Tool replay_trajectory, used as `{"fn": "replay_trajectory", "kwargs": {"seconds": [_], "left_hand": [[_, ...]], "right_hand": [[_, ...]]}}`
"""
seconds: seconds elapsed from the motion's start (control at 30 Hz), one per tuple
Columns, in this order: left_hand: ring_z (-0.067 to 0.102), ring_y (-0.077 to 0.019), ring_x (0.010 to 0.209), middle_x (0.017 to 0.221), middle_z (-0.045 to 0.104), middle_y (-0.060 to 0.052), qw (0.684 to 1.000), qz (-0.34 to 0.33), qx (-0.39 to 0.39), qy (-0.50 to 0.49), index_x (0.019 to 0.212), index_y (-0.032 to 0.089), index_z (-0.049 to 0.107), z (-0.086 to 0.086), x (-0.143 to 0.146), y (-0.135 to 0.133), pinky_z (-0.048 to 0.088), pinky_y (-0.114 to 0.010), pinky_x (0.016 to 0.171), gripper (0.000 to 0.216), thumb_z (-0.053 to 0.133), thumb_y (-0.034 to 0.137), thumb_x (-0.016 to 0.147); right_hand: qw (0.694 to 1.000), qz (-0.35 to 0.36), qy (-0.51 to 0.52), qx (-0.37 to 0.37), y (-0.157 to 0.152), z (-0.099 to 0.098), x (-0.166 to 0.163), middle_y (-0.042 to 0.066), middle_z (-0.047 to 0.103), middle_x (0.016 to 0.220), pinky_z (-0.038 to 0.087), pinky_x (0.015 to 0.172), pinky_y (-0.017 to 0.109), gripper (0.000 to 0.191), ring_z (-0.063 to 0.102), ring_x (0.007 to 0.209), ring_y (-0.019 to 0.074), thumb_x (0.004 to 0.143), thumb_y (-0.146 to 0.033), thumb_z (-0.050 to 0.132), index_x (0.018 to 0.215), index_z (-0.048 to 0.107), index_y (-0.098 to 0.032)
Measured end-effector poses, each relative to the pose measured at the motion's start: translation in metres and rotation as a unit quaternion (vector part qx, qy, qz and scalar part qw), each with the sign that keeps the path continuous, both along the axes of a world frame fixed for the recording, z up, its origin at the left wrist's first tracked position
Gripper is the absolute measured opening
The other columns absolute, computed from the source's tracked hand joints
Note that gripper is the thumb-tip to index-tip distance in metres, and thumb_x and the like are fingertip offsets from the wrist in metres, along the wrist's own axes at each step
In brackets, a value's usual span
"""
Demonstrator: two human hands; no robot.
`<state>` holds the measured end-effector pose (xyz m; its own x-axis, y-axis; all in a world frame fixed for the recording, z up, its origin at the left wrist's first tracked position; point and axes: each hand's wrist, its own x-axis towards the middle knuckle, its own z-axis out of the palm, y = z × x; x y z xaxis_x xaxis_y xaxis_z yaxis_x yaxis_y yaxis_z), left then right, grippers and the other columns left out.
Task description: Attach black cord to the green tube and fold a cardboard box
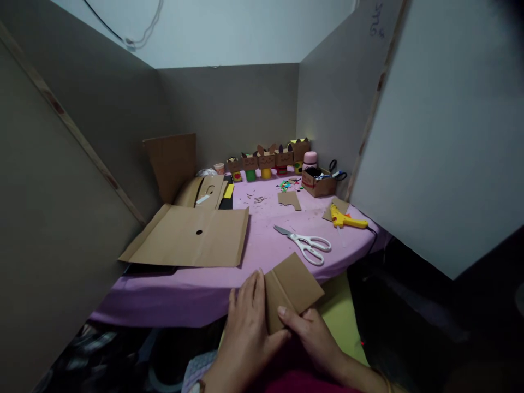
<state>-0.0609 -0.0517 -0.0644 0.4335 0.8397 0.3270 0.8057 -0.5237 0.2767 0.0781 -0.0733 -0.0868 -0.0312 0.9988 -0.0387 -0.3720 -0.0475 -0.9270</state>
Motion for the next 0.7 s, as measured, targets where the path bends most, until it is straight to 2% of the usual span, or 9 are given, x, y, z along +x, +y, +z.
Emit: {"fn": "replay_trajectory", "kwargs": {"seconds": [0.1,0.3,0.4,0.5,0.53,0.6,0.67,0.7], "left_hand": [[0.046,-0.0309,0.112,0.120,0.051,-0.019,0.999,-0.007,0.003,-0.048,0.129,0.011,0.032,0.003,0.002,0.002,0.037,-0.049,0.093,0.068,0.057,0.030,0.069],[0.047,-0.0299,0.109,0.117,0.052,-0.017,0.996,-0.022,-0.030,-0.079,0.124,0.012,0.037,0.008,0.003,0.000,0.038,-0.048,0.093,0.060,0.057,0.029,0.070],[0.041,-0.0326,0.118,0.126,0.046,-0.019,0.994,-0.028,-0.043,-0.097,0.128,0.014,0.035,0.002,0.000,0.002,0.033,-0.051,0.097,0.071,0.062,0.034,0.066],[0.023,-0.0355,0.129,0.142,0.026,-0.020,0.978,0.025,-0.072,-0.192,0.136,0.014,0.022,-0.004,-0.004,0.006,0.022,-0.054,0.102,0.095,0.069,0.044,0.058],[0.025,-0.0354,0.129,0.142,0.027,-0.021,0.959,0.064,-0.103,-0.256,0.136,0.012,0.022,-0.004,-0.005,0.008,0.024,-0.054,0.101,0.095,0.066,0.047,0.060],[0.046,-0.0347,0.115,0.129,0.045,-0.023,0.884,0.129,-0.215,-0.395,0.128,0.008,0.034,-0.004,-0.006,0.010,0.039,-0.050,0.091,0.079,0.054,0.055,0.068],[0.060,-0.0314,0.096,0.110,0.061,-0.019,0.792,0.128,-0.333,-0.496,0.115,0.009,0.049,-0.001,-0.005,0.008,0.049,-0.043,0.076,0.063,0.045,0.057,0.074],[0.062,-0.0298,0.090,0.104,0.065,-0.017,0.758,0.111,-0.371,-0.525,0.109,0.011,0.055,0.000,-0.004,0.007,0.051,-0.039,0.072,0.057,0.044,0.055,0.076]], "right_hand": [[0.999,0.021,0.005,-0.035,-0.003,-0.002,0.001,0.010,0.067,0.105,0.041,0.091,0.039,0.040,0.058,0.101,0.0276,0.071,-0.038,0.066,0.102,0.066,-0.013],[0.996,0.035,0.051,-0.066,-0.005,-0.009,0.001,0.011,0.069,0.101,0.040,0.091,0.040,0.042,0.058,0.102,0.0286,0.070,-0.037,0.067,0.103,0.065,-0.010],[0.995,0.016,0.077,-0.063,-0.004,-0.009,0.000,0.010,0.069,0.098,0.041,0.090,0.039,0.042,0.059,0.098,0.0277,0.069,-0.036,0.068,0.102,0.066,-0.011],[0.993,-0.006,0.097,-0.065,-0.003,-0.005,0.001,0.010,0.070,0.093,0.042,0.089,0.039,0.039,0.061,0.095,0.0272,0.069,-0.035,0.068,0.099,0.067,-0.011],[0.993,-0.016,0.098,-0.066,-0.003,-0.003,0.001,0.010,0.071,0.092,0.041,0.090,0.040,0.037,0.060,0.096,0.0273,0.069,-0.035,0.068,0.097,0.068,-0.011],[0.993,-0.032,0.098,-0.061,-0.003,-0.002,0.001,0.010,0.071,0.091,0.040,0.091,0.040,0.036,0.059,0.098,0.0272,0.070,-0.035,0.068,0.096,0.068,-0.011],[0.992,-0.026,0.111,-0.047,-0.004,-0.002,0.000,0.009,0.070,0.094,0.038,0.093,0.040,0.036,0.059,0.098,0.0267,0.071,-0.033,0.067,0.100,0.067,-0.012],[0.992,-0.010,0.122,-0.042,-0.005,-0.002,-0.002,0.009,0.070,0.096,0.038,0.092,0.040,0.036,0.059,0.098,0.0265,0.072,-0.032,0.067,0.101,0.066,-0.012]]}}
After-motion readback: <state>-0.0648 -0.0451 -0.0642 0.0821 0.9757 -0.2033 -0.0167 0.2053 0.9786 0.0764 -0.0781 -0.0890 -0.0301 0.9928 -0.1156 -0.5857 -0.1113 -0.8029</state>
